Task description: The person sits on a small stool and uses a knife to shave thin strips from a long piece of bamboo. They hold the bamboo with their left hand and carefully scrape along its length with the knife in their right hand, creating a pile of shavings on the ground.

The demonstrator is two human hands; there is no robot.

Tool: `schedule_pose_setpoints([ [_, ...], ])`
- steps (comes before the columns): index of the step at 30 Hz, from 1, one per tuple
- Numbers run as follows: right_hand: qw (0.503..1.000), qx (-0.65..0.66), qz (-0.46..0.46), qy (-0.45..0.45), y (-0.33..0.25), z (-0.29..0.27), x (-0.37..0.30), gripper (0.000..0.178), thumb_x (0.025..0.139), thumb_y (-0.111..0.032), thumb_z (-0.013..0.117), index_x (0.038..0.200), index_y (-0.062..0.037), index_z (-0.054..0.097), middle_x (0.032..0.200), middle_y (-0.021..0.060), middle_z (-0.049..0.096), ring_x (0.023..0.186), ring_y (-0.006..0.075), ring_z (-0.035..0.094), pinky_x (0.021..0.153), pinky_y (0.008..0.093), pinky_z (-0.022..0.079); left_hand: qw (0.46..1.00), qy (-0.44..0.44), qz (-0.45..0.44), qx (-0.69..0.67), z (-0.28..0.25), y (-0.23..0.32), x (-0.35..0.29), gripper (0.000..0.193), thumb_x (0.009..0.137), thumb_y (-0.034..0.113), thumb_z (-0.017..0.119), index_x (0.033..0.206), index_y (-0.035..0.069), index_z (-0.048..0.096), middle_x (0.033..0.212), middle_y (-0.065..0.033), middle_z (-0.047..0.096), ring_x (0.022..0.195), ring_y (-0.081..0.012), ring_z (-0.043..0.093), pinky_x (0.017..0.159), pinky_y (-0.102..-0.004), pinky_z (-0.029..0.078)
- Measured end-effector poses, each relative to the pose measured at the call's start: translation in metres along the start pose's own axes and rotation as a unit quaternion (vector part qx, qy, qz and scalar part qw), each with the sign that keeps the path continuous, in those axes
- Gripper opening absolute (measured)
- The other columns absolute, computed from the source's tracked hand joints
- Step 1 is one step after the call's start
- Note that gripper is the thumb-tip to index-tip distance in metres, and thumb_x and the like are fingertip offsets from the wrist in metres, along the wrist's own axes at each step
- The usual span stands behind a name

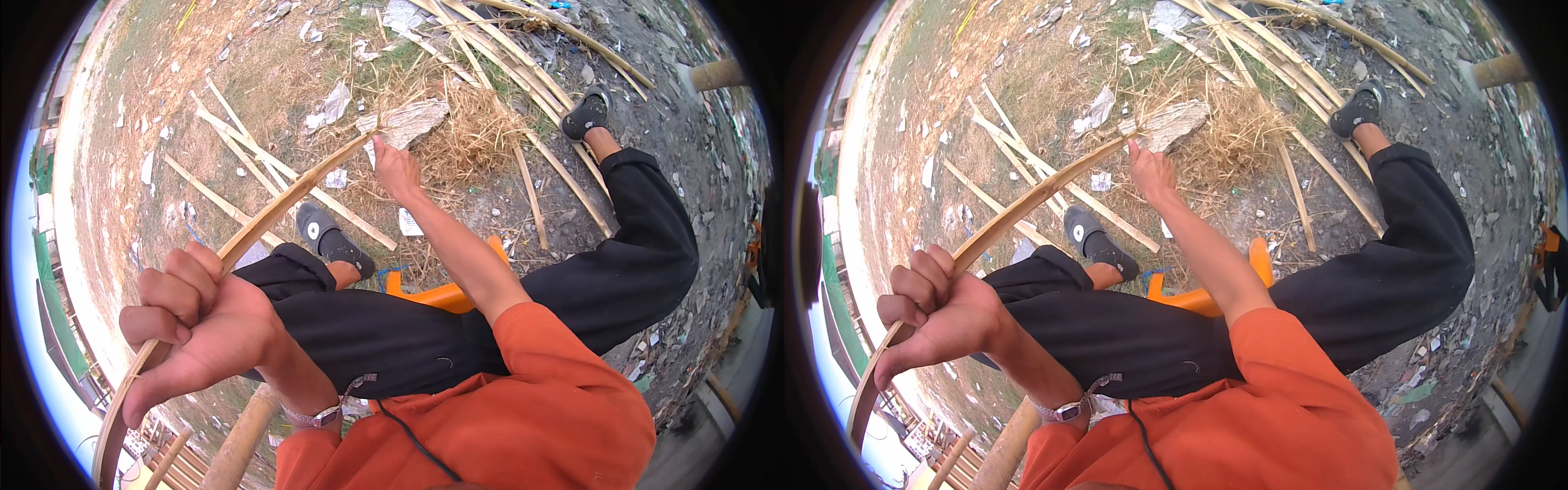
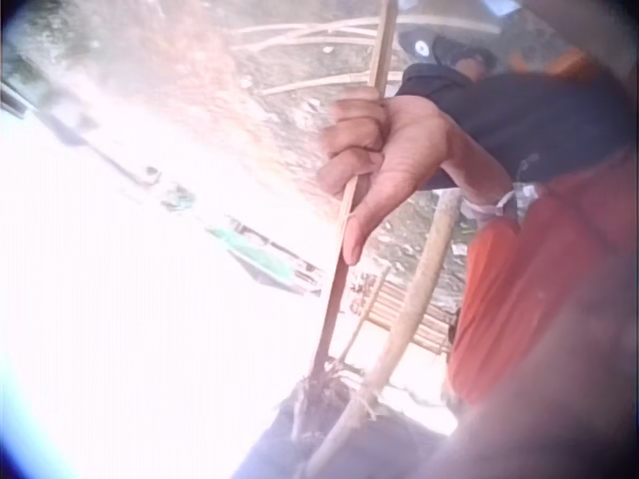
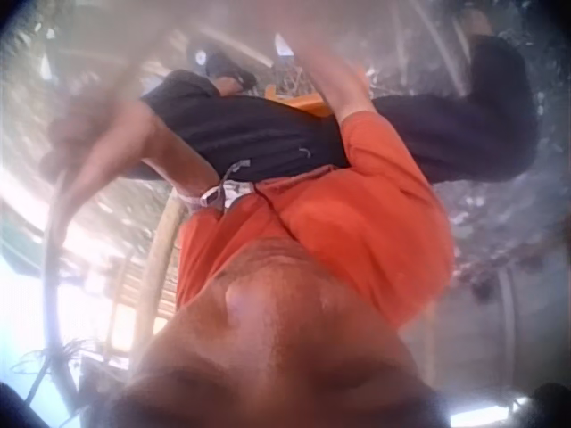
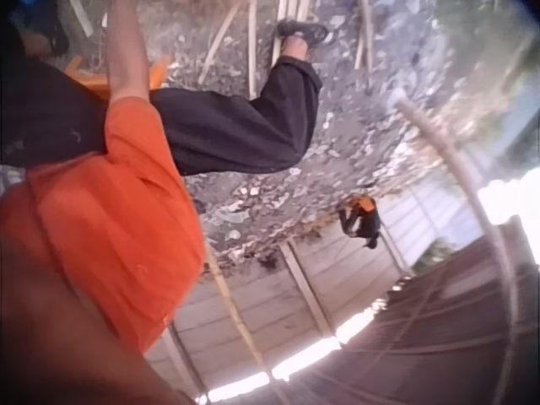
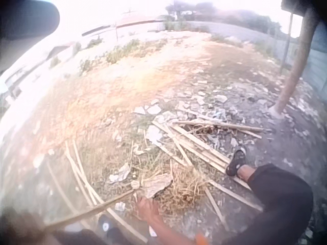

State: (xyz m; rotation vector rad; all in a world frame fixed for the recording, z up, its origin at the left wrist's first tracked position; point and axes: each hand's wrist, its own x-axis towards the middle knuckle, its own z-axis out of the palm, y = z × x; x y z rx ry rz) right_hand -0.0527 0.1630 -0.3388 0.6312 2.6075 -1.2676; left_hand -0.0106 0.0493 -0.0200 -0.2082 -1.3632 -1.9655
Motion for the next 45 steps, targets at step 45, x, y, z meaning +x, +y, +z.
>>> schedule_pose_setpoints([
  [45, 0.989, -0.043, 0.131, -0.057, 0.043, -0.003, 0.010, 0.066, 0.093, -0.048, 0.022, 0.090, 0.0033, 0.065, 0.094, 0.0290, 0.060, 0.090, 0.0436, 0.058, 0.082, 0.0489, 0.044, 0.989, -0.117, -0.051, -0.069, -0.004, 0.003, 0.006, 0.070, 0.071, 0.083, 0.025, 0.056, 0.015, 0.019, 0.048, 0.0040, 0.015, 0.043, -0.0074, 0.009, 0.041, -0.0247, 0.008],
])
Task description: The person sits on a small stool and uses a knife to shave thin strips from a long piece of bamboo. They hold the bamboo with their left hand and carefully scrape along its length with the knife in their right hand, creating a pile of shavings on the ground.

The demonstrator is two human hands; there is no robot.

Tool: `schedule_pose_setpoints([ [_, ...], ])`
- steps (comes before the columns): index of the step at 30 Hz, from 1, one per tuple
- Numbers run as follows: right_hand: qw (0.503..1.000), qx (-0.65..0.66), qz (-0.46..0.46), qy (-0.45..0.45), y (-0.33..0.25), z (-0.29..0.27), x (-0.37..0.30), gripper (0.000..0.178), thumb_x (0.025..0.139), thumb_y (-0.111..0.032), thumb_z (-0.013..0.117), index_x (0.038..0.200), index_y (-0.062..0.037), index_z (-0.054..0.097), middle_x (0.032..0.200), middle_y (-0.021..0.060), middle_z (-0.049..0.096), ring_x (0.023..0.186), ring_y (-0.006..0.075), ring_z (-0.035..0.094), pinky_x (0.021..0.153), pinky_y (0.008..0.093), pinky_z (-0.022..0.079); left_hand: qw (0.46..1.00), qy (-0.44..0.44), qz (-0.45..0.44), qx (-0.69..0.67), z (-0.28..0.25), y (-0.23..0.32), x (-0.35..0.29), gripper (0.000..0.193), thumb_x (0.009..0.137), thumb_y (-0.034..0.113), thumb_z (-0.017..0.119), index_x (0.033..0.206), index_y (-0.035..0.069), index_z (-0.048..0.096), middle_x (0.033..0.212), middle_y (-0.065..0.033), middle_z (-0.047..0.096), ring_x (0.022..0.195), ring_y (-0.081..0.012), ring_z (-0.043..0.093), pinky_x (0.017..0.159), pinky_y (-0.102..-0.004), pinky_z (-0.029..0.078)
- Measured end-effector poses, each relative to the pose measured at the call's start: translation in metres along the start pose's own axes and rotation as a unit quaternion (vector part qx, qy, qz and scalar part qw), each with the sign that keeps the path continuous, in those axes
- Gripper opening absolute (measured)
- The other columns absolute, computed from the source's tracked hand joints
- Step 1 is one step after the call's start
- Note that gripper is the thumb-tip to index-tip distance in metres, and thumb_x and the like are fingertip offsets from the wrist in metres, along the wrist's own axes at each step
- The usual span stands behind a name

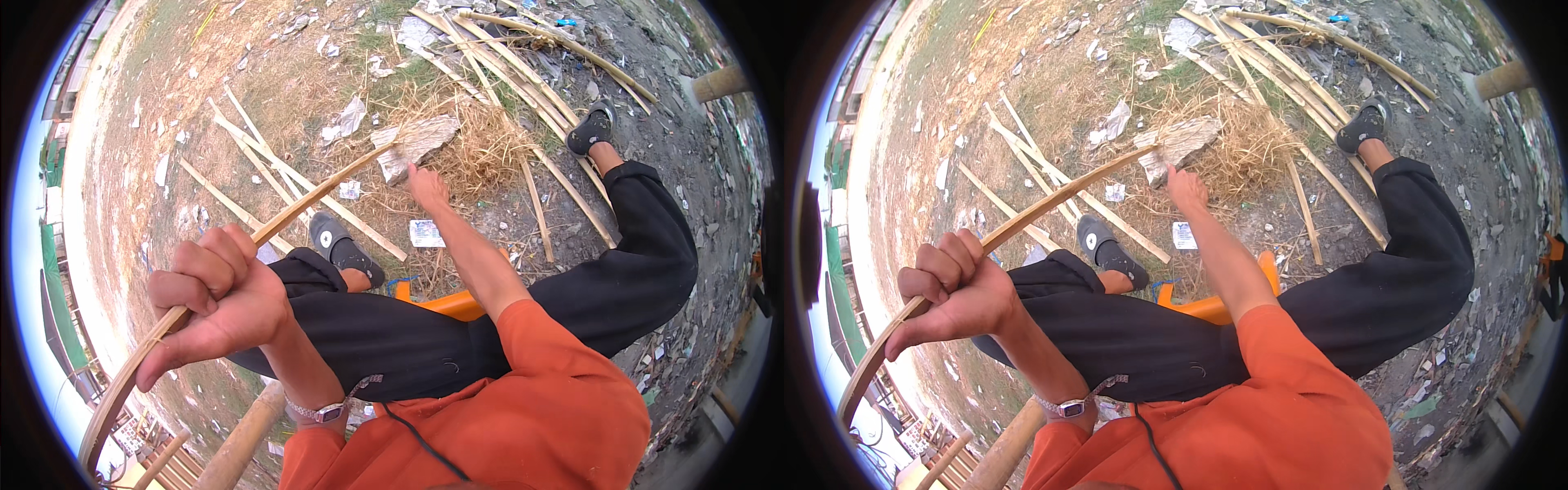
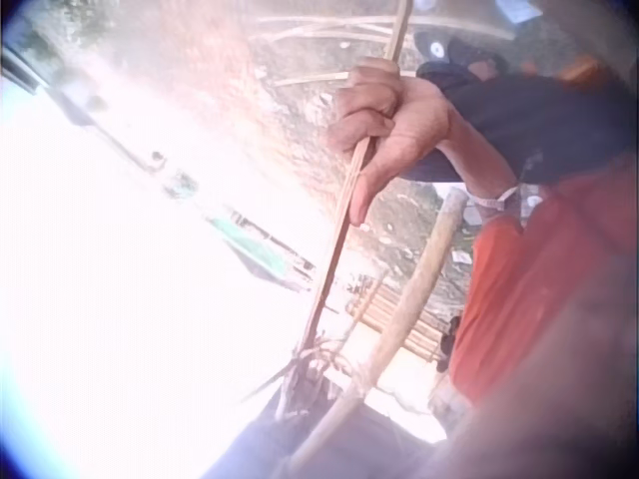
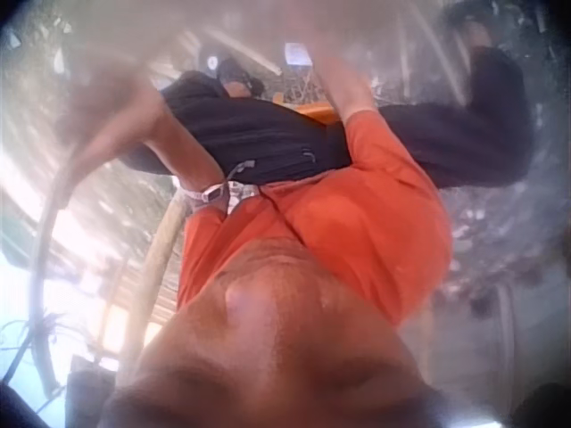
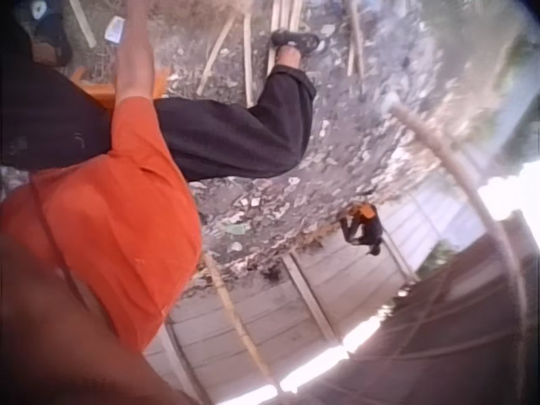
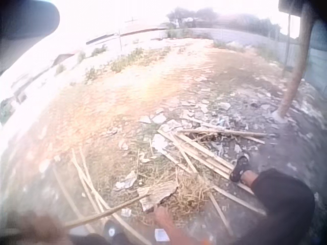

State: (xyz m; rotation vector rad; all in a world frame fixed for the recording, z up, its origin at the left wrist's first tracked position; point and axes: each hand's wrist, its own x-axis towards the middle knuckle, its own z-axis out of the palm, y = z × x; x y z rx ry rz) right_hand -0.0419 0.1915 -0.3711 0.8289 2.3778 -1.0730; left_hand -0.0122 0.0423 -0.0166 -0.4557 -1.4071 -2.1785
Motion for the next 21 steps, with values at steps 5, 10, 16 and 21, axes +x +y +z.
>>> schedule_pose_setpoints([
  [5, 0.998, 0.019, -0.038, 0.048, -0.019, -0.007, -0.018, 0.067, 0.094, -0.046, 0.022, 0.084, 0.0036, 0.066, 0.080, 0.0296, 0.061, 0.081, 0.0423, 0.061, 0.075, 0.0482, 0.046, 0.992, 0.088, 0.034, 0.077, -0.004, 0.000, 0.000, 0.068, 0.073, 0.080, 0.022, 0.058, 0.014, 0.020, 0.050, 0.0031, 0.016, 0.044, -0.0083, 0.010, 0.042, -0.0254, 0.010],
  [10, 0.981, 0.140, -0.132, 0.020, -0.050, -0.024, -0.054, 0.065, 0.094, -0.046, 0.024, 0.076, 0.0026, 0.064, 0.070, 0.0298, 0.059, 0.073, 0.0440, 0.059, 0.072, 0.0500, 0.044, 0.963, 0.159, 0.063, 0.207, -0.007, -0.006, 0.015, 0.061, 0.080, 0.073, 0.024, 0.062, 0.014, 0.021, 0.053, 0.0025, 0.018, 0.048, -0.0095, 0.015, 0.048, -0.0252, 0.017],
  [16, 0.972, 0.102, -0.210, -0.017, -0.083, -0.040, -0.091, 0.064, 0.093, -0.047, 0.024, 0.080, 0.0016, 0.063, 0.069, 0.0284, 0.059, 0.073, 0.0452, 0.058, 0.075, 0.0513, 0.043, 0.960, 0.164, 0.057, 0.219, -0.002, -0.005, 0.013, 0.057, 0.082, 0.069, 0.025, 0.063, 0.015, 0.022, 0.054, 0.0019, 0.019, 0.050, -0.0109, 0.018, 0.052, -0.0254, 0.022],
  [21, 0.981, 0.088, -0.174, 0.012, -0.092, -0.039, -0.097, 0.064, 0.094, -0.047, 0.023, 0.083, 0.0021, 0.064, 0.076, 0.0291, 0.060, 0.076, 0.0460, 0.058, 0.075, 0.0512, 0.044, 0.961, 0.144, 0.081, 0.220, -0.002, -0.006, 0.014, 0.056, 0.086, 0.066, 0.024, 0.064, 0.014, 0.023, 0.054, 0.0022, 0.019, 0.048, -0.0097, 0.016, 0.048, -0.0247, 0.019],
])
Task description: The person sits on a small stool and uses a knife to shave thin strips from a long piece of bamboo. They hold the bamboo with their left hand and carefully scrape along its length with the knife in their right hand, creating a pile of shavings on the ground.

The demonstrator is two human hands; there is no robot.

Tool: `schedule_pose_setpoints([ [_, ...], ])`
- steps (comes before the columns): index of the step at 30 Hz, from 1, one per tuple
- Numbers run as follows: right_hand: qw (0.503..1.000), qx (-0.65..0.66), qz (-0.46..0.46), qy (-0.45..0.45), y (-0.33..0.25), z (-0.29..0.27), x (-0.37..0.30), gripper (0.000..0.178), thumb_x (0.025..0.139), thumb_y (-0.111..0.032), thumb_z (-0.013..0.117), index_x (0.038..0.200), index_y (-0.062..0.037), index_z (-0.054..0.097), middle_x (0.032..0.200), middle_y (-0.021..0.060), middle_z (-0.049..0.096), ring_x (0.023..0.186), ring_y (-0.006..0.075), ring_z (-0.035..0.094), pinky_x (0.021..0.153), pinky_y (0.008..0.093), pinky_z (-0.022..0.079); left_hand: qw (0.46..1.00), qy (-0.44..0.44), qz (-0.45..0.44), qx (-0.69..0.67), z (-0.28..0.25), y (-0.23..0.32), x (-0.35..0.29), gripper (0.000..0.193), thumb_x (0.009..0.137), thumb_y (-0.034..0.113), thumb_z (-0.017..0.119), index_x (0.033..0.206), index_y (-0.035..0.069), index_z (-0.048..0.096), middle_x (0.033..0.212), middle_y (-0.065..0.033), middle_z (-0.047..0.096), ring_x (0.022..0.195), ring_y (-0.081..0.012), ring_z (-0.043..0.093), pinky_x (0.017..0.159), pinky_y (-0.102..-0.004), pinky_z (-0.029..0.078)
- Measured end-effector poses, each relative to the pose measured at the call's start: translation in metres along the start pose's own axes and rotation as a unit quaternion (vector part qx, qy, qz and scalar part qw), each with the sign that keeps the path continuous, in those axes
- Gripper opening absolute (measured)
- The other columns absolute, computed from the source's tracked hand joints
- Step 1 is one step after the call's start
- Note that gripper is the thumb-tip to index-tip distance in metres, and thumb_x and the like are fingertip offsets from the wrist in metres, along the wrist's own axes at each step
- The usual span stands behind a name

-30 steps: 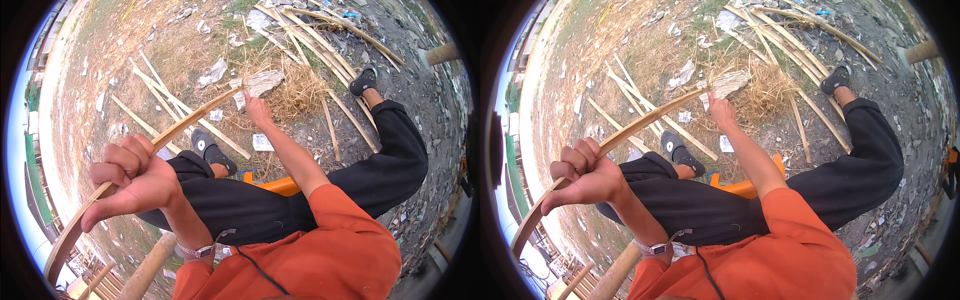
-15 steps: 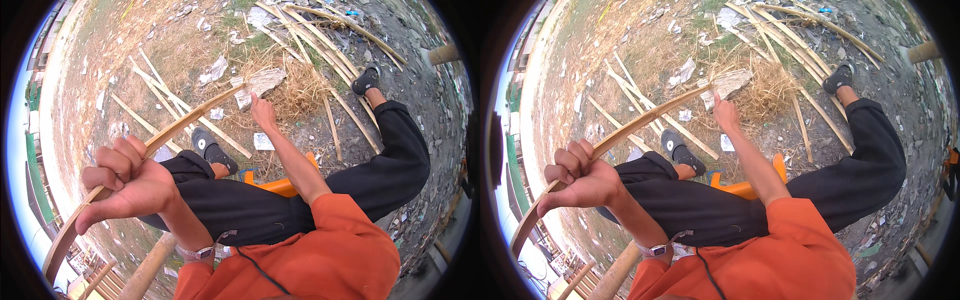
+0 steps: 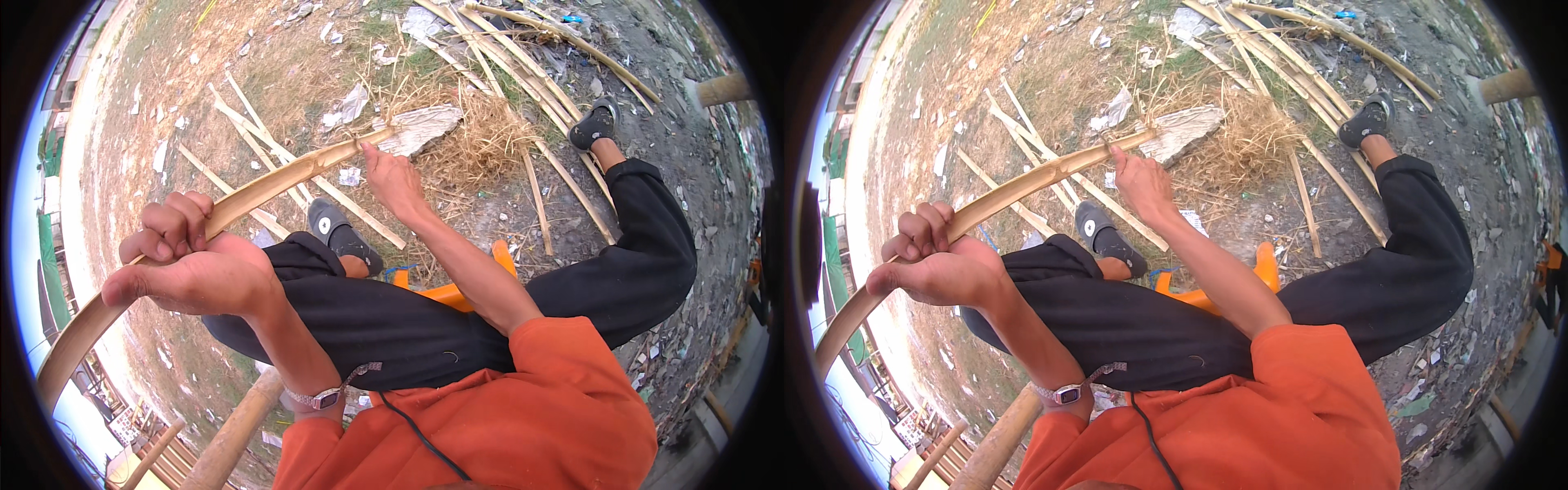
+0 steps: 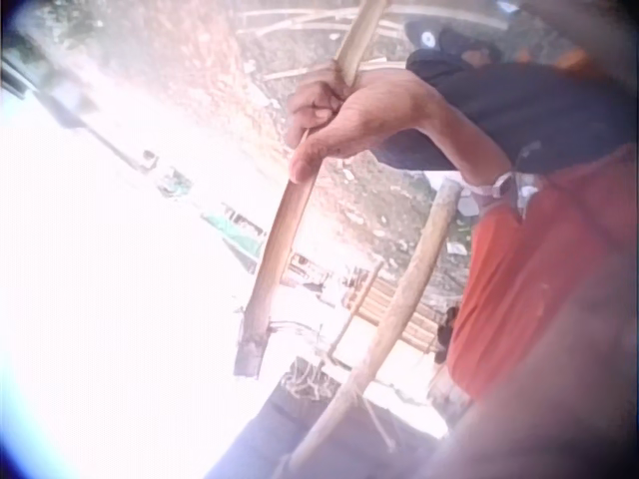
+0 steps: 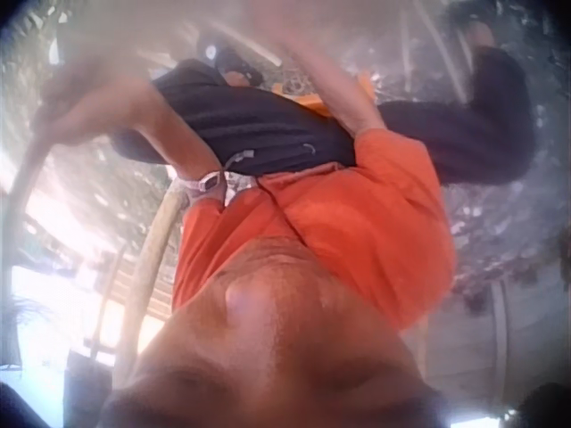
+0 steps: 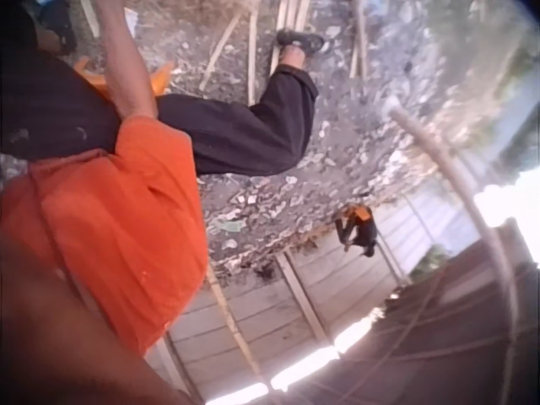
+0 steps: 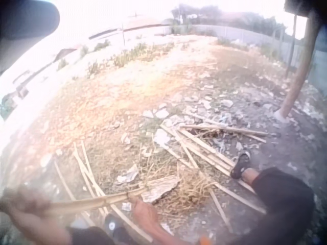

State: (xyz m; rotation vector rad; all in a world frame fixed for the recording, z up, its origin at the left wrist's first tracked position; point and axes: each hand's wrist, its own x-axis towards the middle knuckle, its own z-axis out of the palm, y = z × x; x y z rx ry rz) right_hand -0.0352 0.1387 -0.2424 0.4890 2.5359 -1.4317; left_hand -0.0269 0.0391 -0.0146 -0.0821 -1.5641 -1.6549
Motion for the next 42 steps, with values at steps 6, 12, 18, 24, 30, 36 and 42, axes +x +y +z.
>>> schedule_pose_setpoints([
  [6, 0.998, -0.042, 0.043, -0.025, 0.037, 0.007, 0.004, 0.068, 0.094, -0.046, 0.021, 0.080, 0.0051, 0.064, 0.076, 0.0304, 0.059, 0.075, 0.0442, 0.059, 0.072, 0.0500, 0.046, 0.999, -0.025, 0.011, -0.039, 0.003, 0.005, -0.010, 0.055, 0.088, 0.062, 0.024, 0.062, 0.013, 0.023, 0.053, 0.0024, 0.019, 0.047, -0.0089, 0.015, 0.046, -0.0242, 0.017],
  [12, 1.000, -0.007, -0.017, 0.011, 0.021, -0.002, 0.007, 0.069, 0.094, -0.045, 0.022, 0.075, 0.0054, 0.064, 0.066, 0.0296, 0.058, 0.069, 0.0445, 0.059, 0.069, 0.0511, 0.046, 0.998, -0.028, 0.016, -0.058, 0.004, 0.002, -0.013, 0.055, 0.088, 0.062, 0.024, 0.062, 0.014, 0.022, 0.052, 0.0027, 0.019, 0.046, -0.0083, 0.014, 0.045, -0.0240, 0.015],
  [18, 1.000, -0.027, 0.006, -0.009, 0.024, 0.011, 0.009, 0.068, 0.094, -0.045, 0.022, 0.075, 0.0052, 0.064, 0.069, 0.0302, 0.058, 0.072, 0.0449, 0.059, 0.071, 0.0512, 0.046, 0.999, -0.023, 0.006, -0.026, -0.005, -0.002, 0.002, 0.055, 0.088, 0.063, 0.025, 0.062, 0.015, 0.020, 0.052, 0.0029, 0.017, 0.047, -0.0089, 0.013, 0.045, -0.0239, 0.014],
  [24, 0.994, -0.080, 0.065, 0.026, 0.062, 0.020, 0.017, 0.069, 0.094, -0.045, 0.021, 0.075, 0.0048, 0.064, 0.072, 0.0287, 0.060, 0.073, 0.0427, 0.060, 0.070, 0.0504, 0.047, 0.998, -0.033, 0.009, -0.059, 0.006, 0.004, -0.013, 0.055, 0.088, 0.062, 0.024, 0.062, 0.014, 0.021, 0.051, 0.0031, 0.017, 0.045, -0.0082, 0.013, 0.043, -0.0230, 0.013],
  [30, 0.999, -0.025, 0.030, -0.002, 0.065, 0.020, 0.033, 0.069, 0.093, -0.048, 0.021, 0.076, 0.0038, 0.064, 0.074, 0.0294, 0.060, 0.073, 0.0445, 0.060, 0.070, 0.0505, 0.046, 0.998, -0.025, 0.014, -0.047, 0.011, 0.004, -0.015, 0.058, 0.085, 0.067, 0.024, 0.061, 0.015, 0.020, 0.051, 0.0036, 0.016, 0.045, -0.0076, 0.011, 0.044, -0.0231, 0.012],
  [36, 0.995, -0.080, -0.001, 0.059, 0.092, 0.035, 0.058, 0.064, 0.093, -0.048, 0.025, 0.081, 0.0008, 0.066, 0.076, 0.0284, 0.060, 0.076, 0.0442, 0.060, 0.073, 0.0504, 0.046, 0.998, -0.031, -0.001, -0.051, 0.009, 0.003, -0.014, 0.059, 0.084, 0.069, 0.024, 0.060, 0.015, 0.020, 0.050, 0.0040, 0.016, 0.045, -0.0073, 0.010, 0.044, -0.0238, 0.012],
  [42, 0.984, -0.161, 0.024, 0.069, 0.101, 0.045, 0.078, 0.063, 0.094, -0.048, 0.024, 0.085, -0.0007, 0.066, 0.083, 0.0260, 0.062, 0.080, 0.0403, 0.061, 0.073, 0.0477, 0.048, 0.997, -0.046, 0.002, -0.062, 0.012, 0.006, -0.016, 0.059, 0.083, 0.069, 0.024, 0.061, 0.014, 0.020, 0.050, 0.0044, 0.016, 0.044, -0.0067, 0.010, 0.043, -0.0237, 0.011],
])
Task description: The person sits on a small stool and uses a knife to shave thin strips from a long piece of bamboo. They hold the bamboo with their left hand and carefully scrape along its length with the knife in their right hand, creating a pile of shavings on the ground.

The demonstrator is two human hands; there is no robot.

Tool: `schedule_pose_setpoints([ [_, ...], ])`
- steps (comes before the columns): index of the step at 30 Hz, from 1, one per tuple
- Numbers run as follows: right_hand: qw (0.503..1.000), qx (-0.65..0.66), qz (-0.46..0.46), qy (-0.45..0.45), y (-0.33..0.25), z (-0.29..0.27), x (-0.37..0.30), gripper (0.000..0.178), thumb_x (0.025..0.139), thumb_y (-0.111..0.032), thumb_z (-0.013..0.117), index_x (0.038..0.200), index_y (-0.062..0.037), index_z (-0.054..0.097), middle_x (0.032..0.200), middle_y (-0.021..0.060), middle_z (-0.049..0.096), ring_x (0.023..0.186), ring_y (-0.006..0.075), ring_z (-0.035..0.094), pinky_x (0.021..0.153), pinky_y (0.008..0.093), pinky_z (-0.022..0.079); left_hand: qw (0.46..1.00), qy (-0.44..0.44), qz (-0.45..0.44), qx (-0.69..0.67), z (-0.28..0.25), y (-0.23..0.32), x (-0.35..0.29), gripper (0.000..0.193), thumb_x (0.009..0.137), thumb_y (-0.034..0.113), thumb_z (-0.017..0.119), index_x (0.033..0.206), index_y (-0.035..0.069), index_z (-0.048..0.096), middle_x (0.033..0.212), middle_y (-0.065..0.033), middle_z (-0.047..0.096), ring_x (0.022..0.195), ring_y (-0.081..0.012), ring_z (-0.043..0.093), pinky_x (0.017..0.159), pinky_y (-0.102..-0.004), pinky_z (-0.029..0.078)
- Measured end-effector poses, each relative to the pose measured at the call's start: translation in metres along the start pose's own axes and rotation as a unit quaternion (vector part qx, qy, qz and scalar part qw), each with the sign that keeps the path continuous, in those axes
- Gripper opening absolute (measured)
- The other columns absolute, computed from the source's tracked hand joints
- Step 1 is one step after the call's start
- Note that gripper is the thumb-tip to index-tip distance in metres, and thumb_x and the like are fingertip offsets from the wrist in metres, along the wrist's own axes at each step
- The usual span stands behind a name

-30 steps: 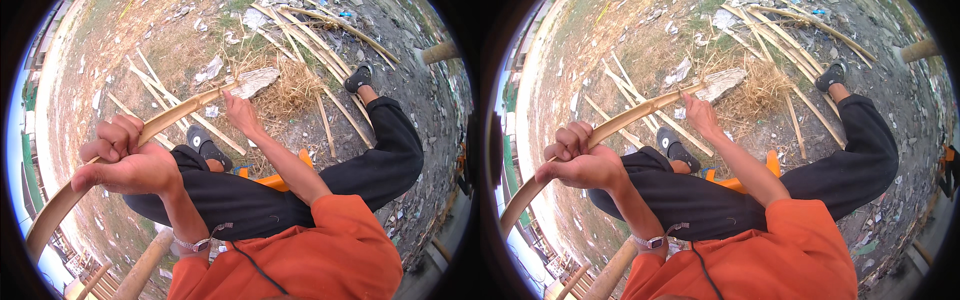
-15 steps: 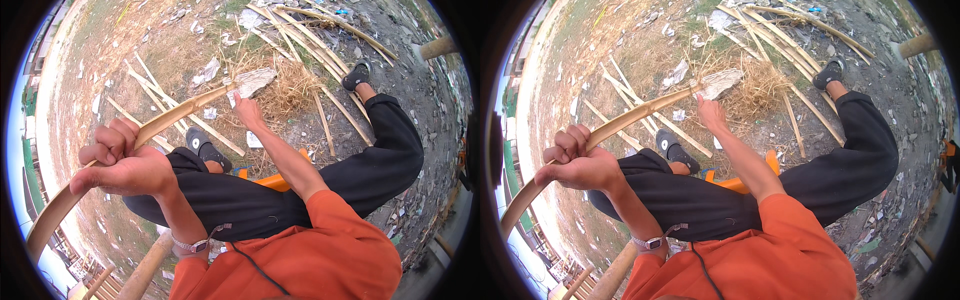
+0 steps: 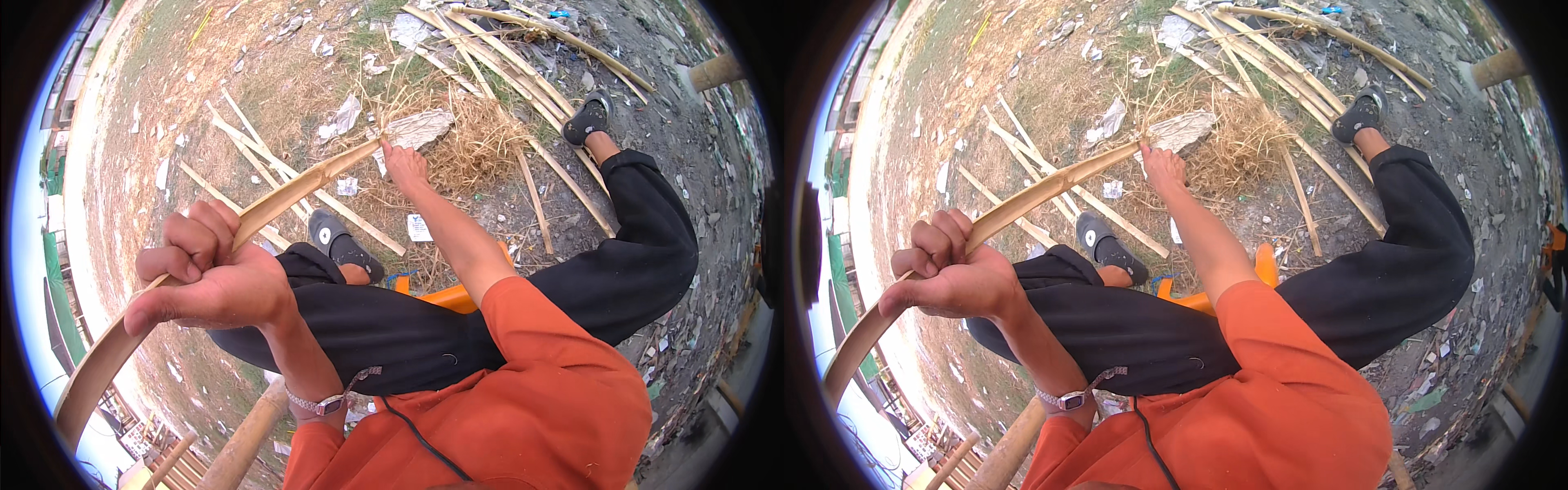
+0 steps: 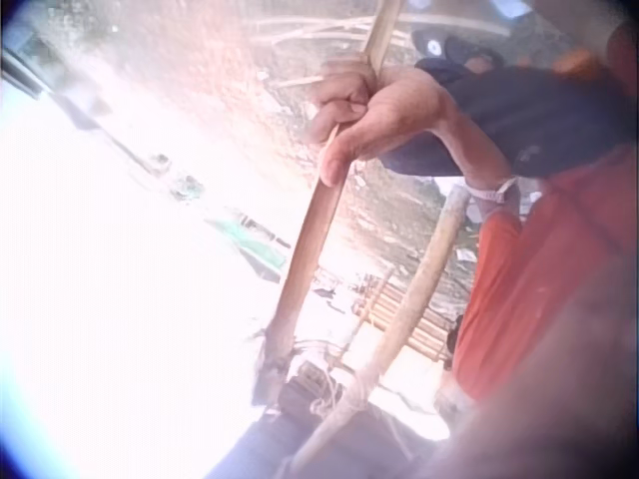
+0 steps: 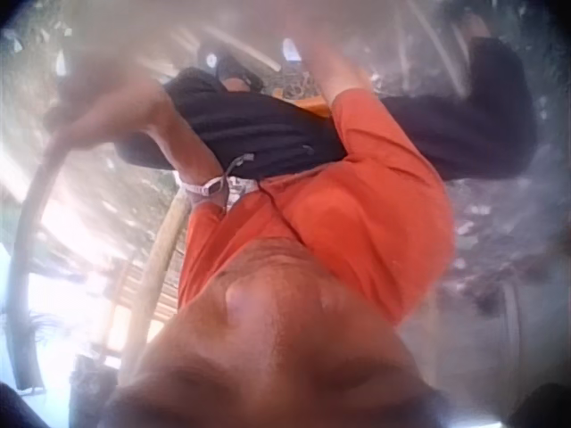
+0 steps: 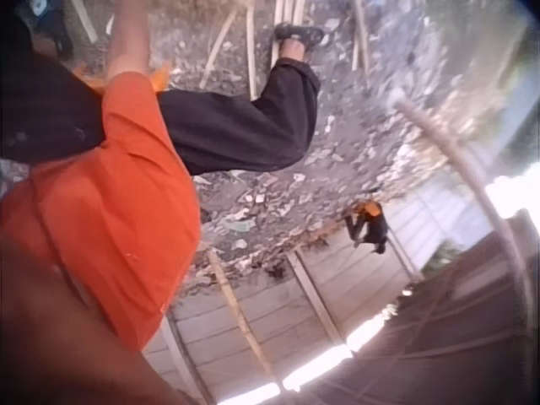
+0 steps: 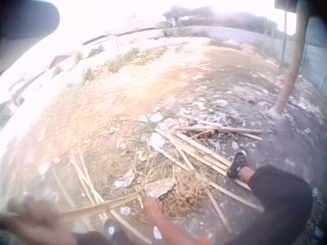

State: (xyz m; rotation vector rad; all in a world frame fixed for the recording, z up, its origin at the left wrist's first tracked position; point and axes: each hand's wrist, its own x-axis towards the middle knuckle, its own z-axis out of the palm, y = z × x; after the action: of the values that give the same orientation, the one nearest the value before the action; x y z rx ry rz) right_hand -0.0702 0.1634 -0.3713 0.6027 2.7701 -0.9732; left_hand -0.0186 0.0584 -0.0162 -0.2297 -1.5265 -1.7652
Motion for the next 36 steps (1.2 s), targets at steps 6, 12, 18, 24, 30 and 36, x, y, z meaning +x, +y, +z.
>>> schedule_pose_setpoints([
  [6, 0.992, -0.107, -0.016, -0.065, 0.010, -0.003, 0.031, 0.063, 0.091, -0.054, 0.029, 0.090, -0.0037, 0.066, 0.089, 0.0167, 0.065, 0.085, 0.0299, 0.065, 0.064, 0.0442, 0.052, 0.999, -0.012, -0.009, -0.029, -0.009, -0.002, 0.002, 0.058, 0.085, 0.067, 0.022, 0.061, 0.014, 0.021, 0.049, 0.0040, 0.016, 0.043, -0.0065, 0.009, 0.040, -0.0229, 0.011],
  [12, 0.826, 0.378, 0.242, -0.342, 0.034, -0.039, 0.027, 0.053, 0.091, -0.053, 0.032, 0.088, -0.0025, 0.048, 0.060, 0.0042, 0.045, 0.046, 0.0133, 0.035, 0.041, 0.0285, 0.031, 0.982, -0.103, -0.067, -0.140, -0.026, -0.005, 0.010, 0.065, 0.078, 0.075, 0.023, 0.058, 0.013, 0.023, 0.046, 0.0033, 0.019, 0.042, -0.0074, 0.010, 0.040, -0.0243, 0.011],
  [18, 0.964, 0.235, -0.030, -0.120, -0.022, -0.114, -0.062, 0.042, 0.094, -0.043, 0.032, 0.098, -0.0040, 0.048, 0.072, 0.0183, 0.057, 0.060, 0.0289, 0.057, 0.051, 0.0394, 0.043, 0.937, -0.237, -0.125, -0.224, -0.036, -0.001, 0.015, 0.075, 0.063, 0.088, 0.028, 0.054, 0.014, 0.025, 0.046, 0.0036, 0.021, 0.040, -0.0088, 0.014, 0.041, -0.0262, 0.014],
  [24, 0.980, 0.175, -0.088, -0.019, -0.062, -0.140, -0.120, 0.031, 0.093, -0.030, 0.036, 0.099, -0.0014, 0.046, 0.071, 0.0284, 0.057, 0.069, 0.0456, 0.057, 0.063, 0.0546, 0.042, 0.874, -0.363, -0.095, -0.309, -0.037, -0.001, 0.017, 0.079, 0.061, 0.087, 0.034, 0.050, 0.010, 0.029, 0.040, 0.0004, 0.027, 0.032, -0.0105, 0.023, 0.033, -0.0245, 0.022],
  [30, 0.992, 0.107, -0.028, -0.058, -0.043, -0.107, -0.111, 0.024, 0.093, -0.025, 0.039, 0.098, -0.0027, 0.044, 0.076, 0.0288, 0.059, 0.074, 0.0463, 0.058, 0.066, 0.0541, 0.045, 0.864, -0.384, -0.062, -0.320, -0.034, -0.001, 0.010, 0.077, 0.064, 0.085, 0.036, 0.048, 0.010, 0.026, 0.037, 0.0016, 0.025, 0.028, -0.0100, 0.023, 0.028, -0.0224, 0.023],
  [36, 0.990, 0.116, -0.041, -0.064, -0.044, -0.100, -0.113, 0.025, 0.093, -0.025, 0.039, 0.101, -0.0023, 0.045, 0.077, 0.0287, 0.059, 0.077, 0.0451, 0.059, 0.067, 0.0528, 0.045, 0.858, -0.398, -0.052, -0.322, -0.031, -0.003, 0.010, 0.076, 0.065, 0.085, 0.036, 0.050, 0.011, 0.026, 0.038, 0.0025, 0.023, 0.028, -0.0087, 0.022, 0.028, -0.0222, 0.022],
])
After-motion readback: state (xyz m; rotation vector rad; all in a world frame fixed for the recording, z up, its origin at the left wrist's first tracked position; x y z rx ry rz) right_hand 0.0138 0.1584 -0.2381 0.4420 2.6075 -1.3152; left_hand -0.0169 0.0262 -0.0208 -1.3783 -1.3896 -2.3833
